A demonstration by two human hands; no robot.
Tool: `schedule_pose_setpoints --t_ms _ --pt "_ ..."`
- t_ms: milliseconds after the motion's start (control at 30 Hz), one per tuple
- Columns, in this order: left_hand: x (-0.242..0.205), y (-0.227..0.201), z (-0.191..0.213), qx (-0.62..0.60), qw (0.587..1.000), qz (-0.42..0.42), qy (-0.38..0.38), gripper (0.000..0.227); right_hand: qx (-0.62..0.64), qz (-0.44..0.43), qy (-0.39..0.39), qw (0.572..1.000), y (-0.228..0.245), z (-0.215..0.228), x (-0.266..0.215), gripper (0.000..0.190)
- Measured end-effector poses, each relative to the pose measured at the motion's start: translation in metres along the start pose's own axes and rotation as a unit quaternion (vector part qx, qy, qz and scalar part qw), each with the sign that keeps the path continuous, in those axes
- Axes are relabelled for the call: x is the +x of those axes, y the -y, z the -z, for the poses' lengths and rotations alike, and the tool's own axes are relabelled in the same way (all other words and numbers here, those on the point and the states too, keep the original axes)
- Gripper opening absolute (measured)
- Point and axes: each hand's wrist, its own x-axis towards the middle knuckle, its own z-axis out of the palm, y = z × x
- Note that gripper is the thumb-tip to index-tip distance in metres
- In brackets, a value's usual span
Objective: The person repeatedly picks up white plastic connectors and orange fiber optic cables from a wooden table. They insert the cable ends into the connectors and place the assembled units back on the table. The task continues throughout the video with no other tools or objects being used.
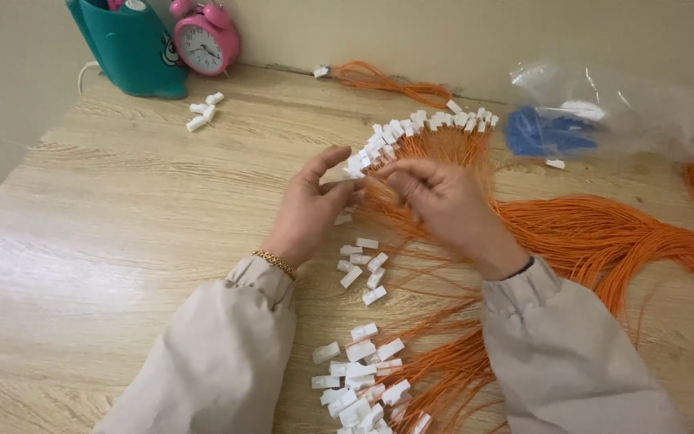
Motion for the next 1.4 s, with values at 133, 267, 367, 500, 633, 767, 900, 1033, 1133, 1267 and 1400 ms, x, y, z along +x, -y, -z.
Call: schedule_pose_setpoints --t_ms 133,267,367,500,633,767,900,1033,1133,1267,1400 --pt "-0.008 -0.012 0.012 0.138 0.990 -0.018 0.015 0.040 0.034 -0.041 0.074 0.996 -0.029 -0.009 0.010 0.023" --pt "-0.047 -0.034 0.015 0.390 0.910 -0.069 0.122 0.042 0.049 -0.073 0.106 0.990 -0.042 -0.011 0.010 0.020" --pt "-0.064 -0.037 0.013 0.499 0.851 -0.046 0.158 0.046 0.043 -0.068 0.118 0.990 -0.041 -0.010 0.008 0.018" --pt "-0.063 -0.036 0.011 0.544 0.820 -0.015 0.178 0.034 0.033 -0.064 0.111 0.991 -0.052 -0.014 0.010 0.017" --pt "-0.061 -0.042 0.015 0.553 0.812 0.015 0.184 0.026 0.010 -0.063 0.090 0.994 -0.048 -0.010 0.010 0.019" --pt "-0.054 -0.050 0.020 0.534 0.828 0.004 0.174 0.031 -0.005 -0.042 0.059 0.997 -0.045 -0.005 0.011 0.015" --pt "-0.041 -0.054 0.027 0.454 0.877 0.010 0.156 0.029 -0.006 -0.039 0.034 0.999 -0.050 -0.005 0.015 0.014" --pt "-0.024 -0.037 0.029 0.364 0.913 0.045 0.177 0.036 -0.002 -0.038 0.034 0.999 -0.042 -0.006 0.013 0.014" --pt "-0.023 -0.043 0.019 0.343 0.922 0.057 0.172 0.036 -0.003 -0.029 0.017 0.999 -0.041 -0.006 0.014 0.014" --pt "0.010 -0.015 0.023 0.349 0.925 0.038 0.147 0.031 0.030 -0.016 -0.026 0.999 -0.033 -0.005 0.011 0.017" --pt "0.043 0.023 0.024 0.275 0.960 0.040 0.045 0.028 0.026 -0.012 -0.013 1.000 -0.038 -0.012 0.013 0.015"
